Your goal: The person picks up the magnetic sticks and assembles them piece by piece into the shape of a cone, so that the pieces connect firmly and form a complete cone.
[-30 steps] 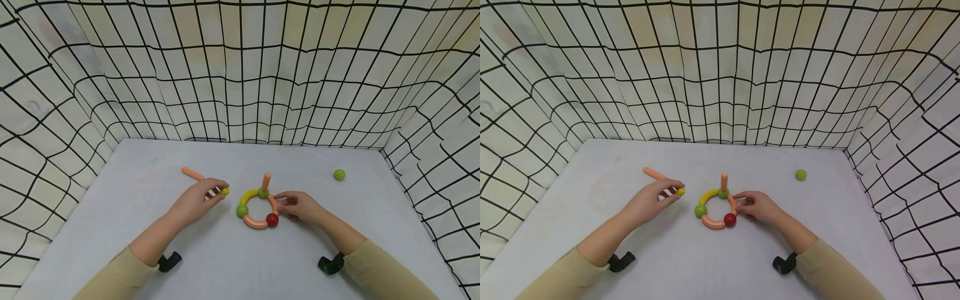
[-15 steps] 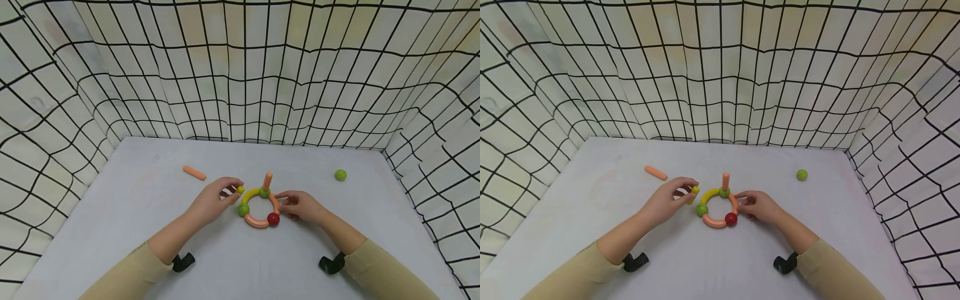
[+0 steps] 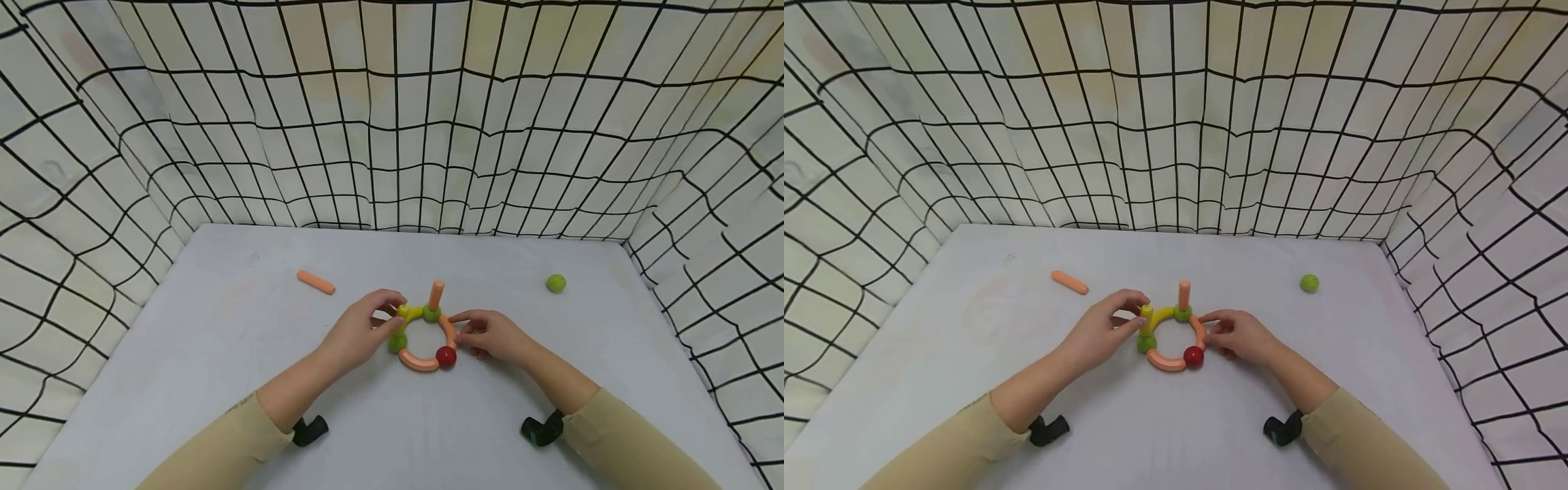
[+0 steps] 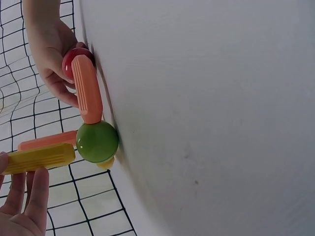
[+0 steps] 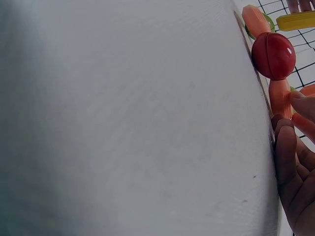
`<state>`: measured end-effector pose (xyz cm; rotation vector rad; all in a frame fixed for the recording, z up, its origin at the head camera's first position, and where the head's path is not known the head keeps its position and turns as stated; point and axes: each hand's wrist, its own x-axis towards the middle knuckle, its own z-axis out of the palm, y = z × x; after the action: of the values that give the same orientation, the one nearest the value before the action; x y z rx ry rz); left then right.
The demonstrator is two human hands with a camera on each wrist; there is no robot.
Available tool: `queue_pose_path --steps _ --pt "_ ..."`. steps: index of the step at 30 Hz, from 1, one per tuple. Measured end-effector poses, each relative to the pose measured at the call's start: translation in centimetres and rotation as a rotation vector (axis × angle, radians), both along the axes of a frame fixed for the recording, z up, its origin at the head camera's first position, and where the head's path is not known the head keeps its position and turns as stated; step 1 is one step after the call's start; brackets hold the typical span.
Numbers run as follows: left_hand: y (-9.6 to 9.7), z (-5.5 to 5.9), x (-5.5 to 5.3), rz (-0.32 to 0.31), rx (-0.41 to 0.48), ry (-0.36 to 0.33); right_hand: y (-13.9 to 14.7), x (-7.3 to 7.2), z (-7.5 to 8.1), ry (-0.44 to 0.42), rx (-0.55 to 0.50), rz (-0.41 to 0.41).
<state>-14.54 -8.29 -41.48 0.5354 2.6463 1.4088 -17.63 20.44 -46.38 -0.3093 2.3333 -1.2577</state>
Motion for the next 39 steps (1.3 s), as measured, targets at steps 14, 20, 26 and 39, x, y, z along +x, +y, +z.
queue_pose_path --steps 14,20,26,39 --pt "0.1 -0.1 0.2 -0.005 -0.012 -0.024 0.0 0.0 0.1 0.011 -0.014 0.023" --pt "-0.1 -0.3 0.1 -0.002 -0.018 -0.045 0.1 0.0 0.0 0.006 -0.004 0.014" --pt "-0.9 -1.0 0.1 0.005 -0.066 -0.077 0.1 0.0 0.1 0.000 -0.018 0.013" --pt "-2.0 -2.1 -0.4 0.017 -0.258 -0.201 -0.6 -0.4 0.3 -0.024 0.023 -0.033"
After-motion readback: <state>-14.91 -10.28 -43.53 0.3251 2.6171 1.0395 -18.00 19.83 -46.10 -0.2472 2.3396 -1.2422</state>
